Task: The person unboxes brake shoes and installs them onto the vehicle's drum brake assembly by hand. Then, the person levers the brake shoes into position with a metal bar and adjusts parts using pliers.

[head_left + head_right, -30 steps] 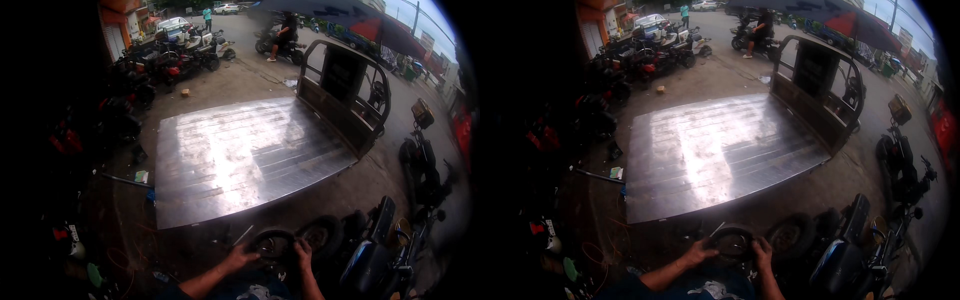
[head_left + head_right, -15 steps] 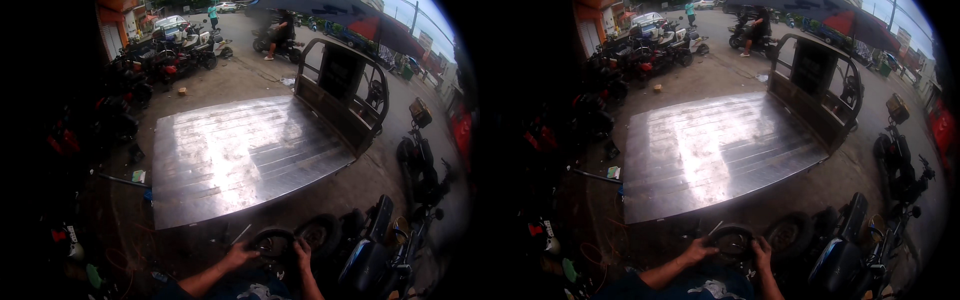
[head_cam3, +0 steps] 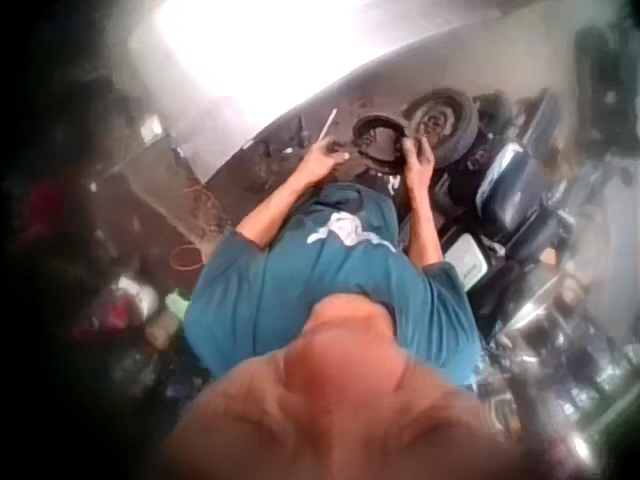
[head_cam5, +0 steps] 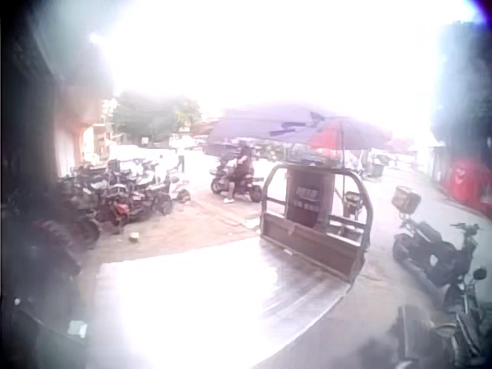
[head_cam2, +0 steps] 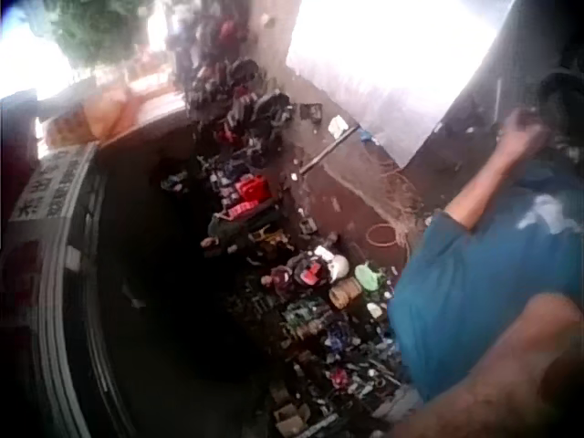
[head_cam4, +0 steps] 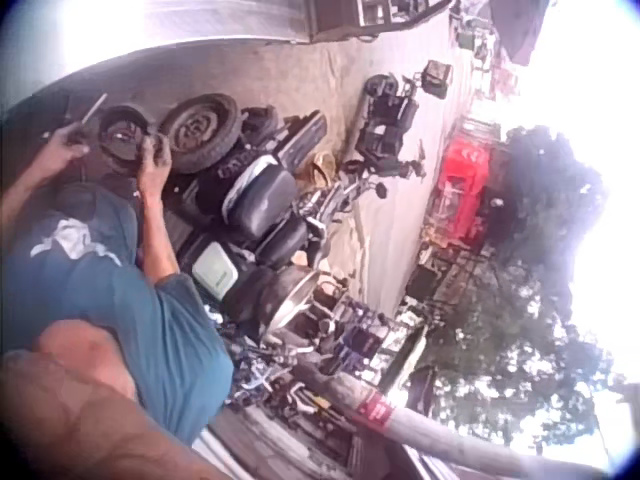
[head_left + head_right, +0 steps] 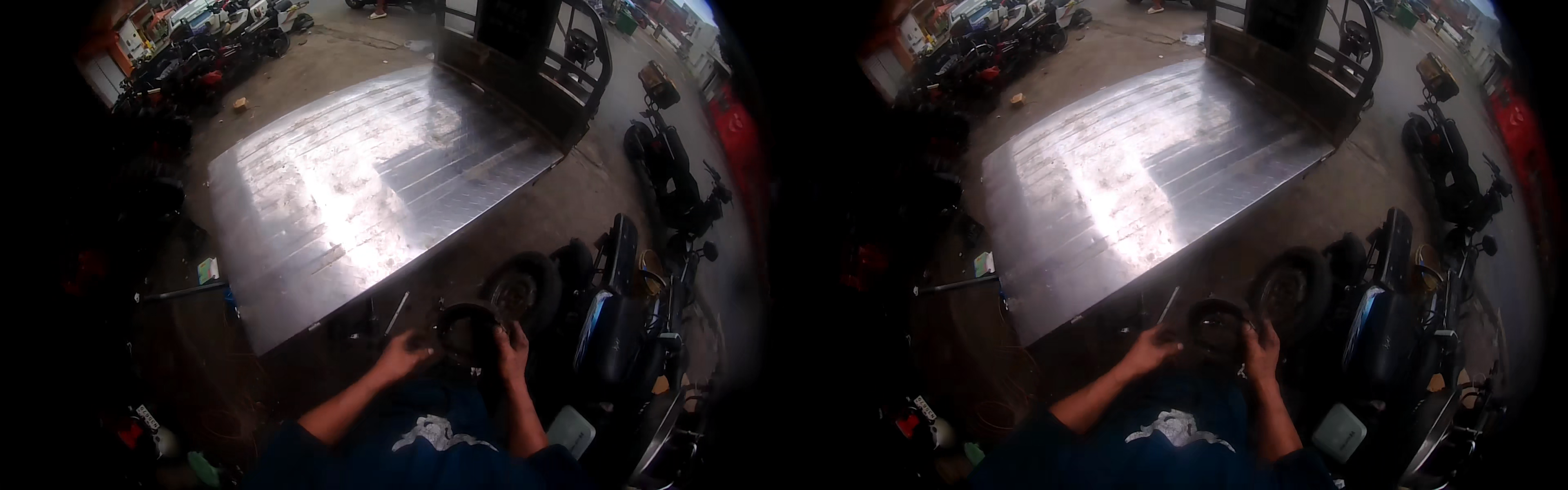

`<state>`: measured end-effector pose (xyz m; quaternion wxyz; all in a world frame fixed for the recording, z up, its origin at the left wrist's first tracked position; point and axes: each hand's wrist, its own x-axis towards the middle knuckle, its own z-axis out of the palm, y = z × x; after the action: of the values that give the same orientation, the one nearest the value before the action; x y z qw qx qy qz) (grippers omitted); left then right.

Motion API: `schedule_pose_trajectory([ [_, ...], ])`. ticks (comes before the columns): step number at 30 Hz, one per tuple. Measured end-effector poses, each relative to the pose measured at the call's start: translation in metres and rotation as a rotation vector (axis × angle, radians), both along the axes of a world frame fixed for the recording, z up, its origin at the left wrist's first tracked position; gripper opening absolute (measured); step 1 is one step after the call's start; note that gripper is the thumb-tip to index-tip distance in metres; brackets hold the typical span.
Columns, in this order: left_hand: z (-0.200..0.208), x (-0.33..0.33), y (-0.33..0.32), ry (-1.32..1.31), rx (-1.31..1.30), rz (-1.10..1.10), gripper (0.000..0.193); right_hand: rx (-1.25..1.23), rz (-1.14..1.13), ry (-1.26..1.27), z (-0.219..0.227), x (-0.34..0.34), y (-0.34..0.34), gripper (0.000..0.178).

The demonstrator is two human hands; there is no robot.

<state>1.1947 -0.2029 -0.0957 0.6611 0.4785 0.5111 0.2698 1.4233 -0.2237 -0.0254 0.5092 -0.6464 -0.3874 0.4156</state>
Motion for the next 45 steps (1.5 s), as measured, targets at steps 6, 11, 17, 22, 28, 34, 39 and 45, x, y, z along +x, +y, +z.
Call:
schedule_pose_trajectory([
  [6,0.004,-0.009,0.001,0.183,0.236,-0.076,0.046,-0.126,0.288,-0.289,-0.016,-0.004,-0.004,0.031],
  [11,0.027,0.01,0.023,0.322,0.697,-0.438,0.06,0.01,0.661,-0.488,-0.02,-0.013,0.002,0.031],
  [17,0.08,0.043,0.053,0.279,0.545,-0.639,0.061,-0.043,0.68,-0.313,-0.001,0.029,0.012,0.034],
  [22,0.116,0.079,0.068,0.261,0.532,-0.647,0.06,0.005,0.739,-0.119,0.004,0.064,0.023,0.041],
  [28,0.138,0.107,0.109,0.177,0.164,-0.614,0.048,-0.178,0.808,0.29,0.025,0.098,0.065,0.049],
  [34,0.131,0.112,0.13,0.074,0.123,-0.38,0.041,-0.13,0.828,0.237,0.023,0.107,0.11,0.05],
  [39,0.126,0.107,0.127,0.389,0.417,-0.442,0.043,-0.135,0.802,0.027,0.027,0.091,0.119,0.044],
  [45,0.122,0.108,0.09,0.5,0.472,-0.448,0.047,-0.104,0.941,0.016,0.003,0.085,0.105,0.038],
])
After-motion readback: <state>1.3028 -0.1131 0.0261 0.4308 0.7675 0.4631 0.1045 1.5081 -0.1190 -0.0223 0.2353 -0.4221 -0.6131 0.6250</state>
